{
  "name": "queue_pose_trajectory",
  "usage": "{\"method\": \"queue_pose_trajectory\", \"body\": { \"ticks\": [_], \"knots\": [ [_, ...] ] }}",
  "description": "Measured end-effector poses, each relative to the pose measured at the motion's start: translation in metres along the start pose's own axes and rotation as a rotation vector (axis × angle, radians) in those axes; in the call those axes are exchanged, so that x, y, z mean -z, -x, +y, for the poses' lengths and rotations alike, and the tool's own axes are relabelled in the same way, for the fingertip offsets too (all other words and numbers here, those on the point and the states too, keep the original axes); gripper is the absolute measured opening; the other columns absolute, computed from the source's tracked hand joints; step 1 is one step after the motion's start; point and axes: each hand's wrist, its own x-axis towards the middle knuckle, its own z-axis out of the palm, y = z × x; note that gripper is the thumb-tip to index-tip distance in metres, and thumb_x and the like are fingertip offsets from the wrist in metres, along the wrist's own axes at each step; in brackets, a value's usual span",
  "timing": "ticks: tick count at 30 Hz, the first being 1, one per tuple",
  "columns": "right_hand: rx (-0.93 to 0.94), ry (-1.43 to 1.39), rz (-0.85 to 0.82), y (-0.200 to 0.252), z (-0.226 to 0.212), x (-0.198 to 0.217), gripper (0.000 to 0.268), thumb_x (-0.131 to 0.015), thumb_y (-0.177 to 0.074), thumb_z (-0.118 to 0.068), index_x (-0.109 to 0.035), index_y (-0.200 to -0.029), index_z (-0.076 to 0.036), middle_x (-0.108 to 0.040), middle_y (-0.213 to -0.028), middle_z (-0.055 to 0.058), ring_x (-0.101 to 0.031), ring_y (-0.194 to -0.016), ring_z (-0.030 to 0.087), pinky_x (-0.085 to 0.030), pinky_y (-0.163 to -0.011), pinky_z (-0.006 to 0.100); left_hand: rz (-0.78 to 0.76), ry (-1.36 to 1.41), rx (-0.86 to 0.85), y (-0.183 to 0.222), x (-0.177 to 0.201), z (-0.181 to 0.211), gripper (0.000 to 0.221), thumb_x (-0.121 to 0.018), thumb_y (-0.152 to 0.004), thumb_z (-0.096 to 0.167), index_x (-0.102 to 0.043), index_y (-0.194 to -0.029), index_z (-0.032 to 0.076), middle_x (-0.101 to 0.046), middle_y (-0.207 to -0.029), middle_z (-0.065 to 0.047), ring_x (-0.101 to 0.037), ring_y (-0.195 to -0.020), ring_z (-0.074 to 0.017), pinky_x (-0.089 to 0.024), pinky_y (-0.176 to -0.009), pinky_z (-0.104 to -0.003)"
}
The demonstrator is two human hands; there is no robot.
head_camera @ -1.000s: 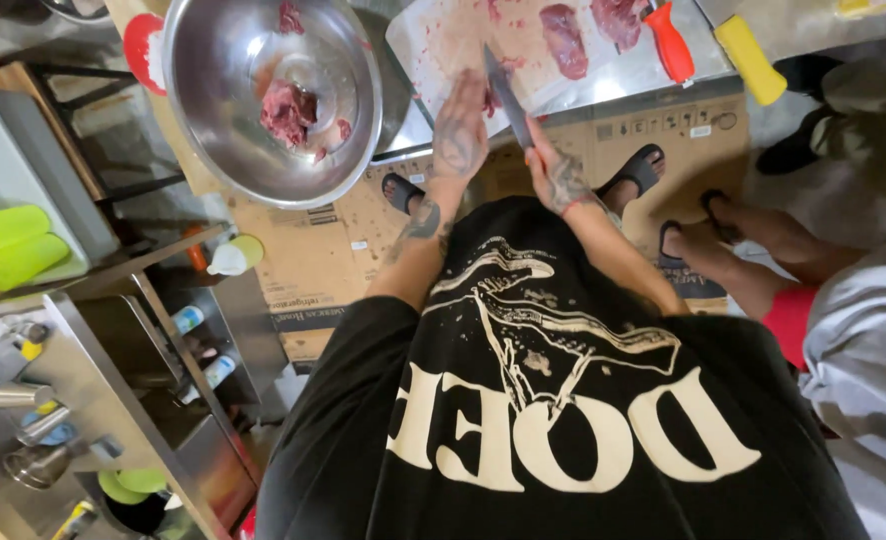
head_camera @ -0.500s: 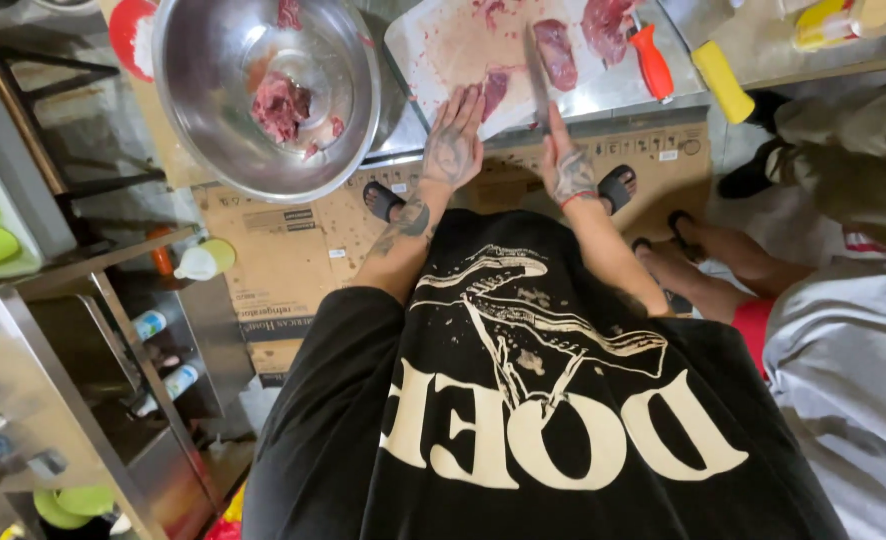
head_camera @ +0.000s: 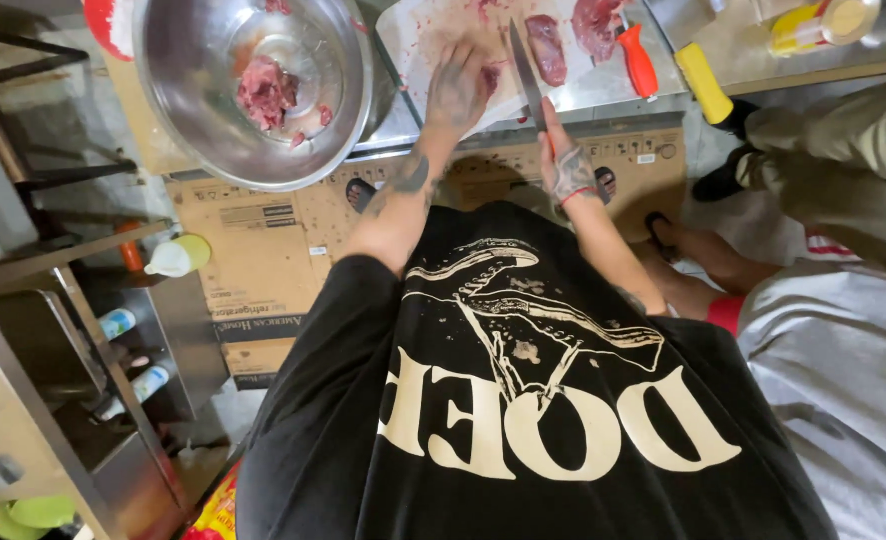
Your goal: A person is cutting and trimming raw meat on a cutting board and placing the pieces into a metal bowl.
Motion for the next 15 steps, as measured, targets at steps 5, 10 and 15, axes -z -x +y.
{"method": "queue_pose_trajectory", "body": {
  "ticks": [5,10,15],
  "knots": [
    [-0.144,-0.071,0.033,0.014,0.022,-0.008,0.055,-0.033,-0.113,-0.036,-0.022,-0.167,-0.033,-0.047,-0.066,0.001,-0.051,-0.057,0.024,-0.043,-0.057,0.037,-0.832,-0.254,-0.163,-0.003,-0.11,-0.057,0.068,-0.052,-0.097,0.019,-0.027,-0.157,0.0,-0.037,-0.156,-0.026,-0.029,-0.148,-0.0399,-0.018,-0.126,-0.045],
    [-0.171,-0.132,0.076,0.031,0.025,0.015,0.057,-0.034,-0.11,-0.039,-0.019,-0.165,-0.033,-0.071,-0.114,0.006,-0.064,-0.073,0.027,-0.049,-0.066,0.041,-1.031,0.207,0.355,-0.038,-0.051,-0.032,0.015,-0.044,-0.097,0.02,-0.052,-0.085,0.017,-0.049,-0.092,0.005,-0.058,-0.111,-0.0133,-0.032,-0.112,-0.027],
    [-0.2,-0.291,0.111,0.038,0.022,0.029,0.06,-0.037,-0.11,-0.036,-0.022,-0.167,-0.032,-0.053,-0.075,-0.004,-0.051,-0.06,0.013,-0.041,-0.056,0.031,-0.815,0.42,0.412,-0.072,0.051,0.026,0.015,-0.055,-0.101,0.015,-0.049,-0.087,0.013,-0.055,-0.086,-0.007,-0.063,-0.054,-0.0196,-0.053,-0.038,-0.028]
  ]
}}
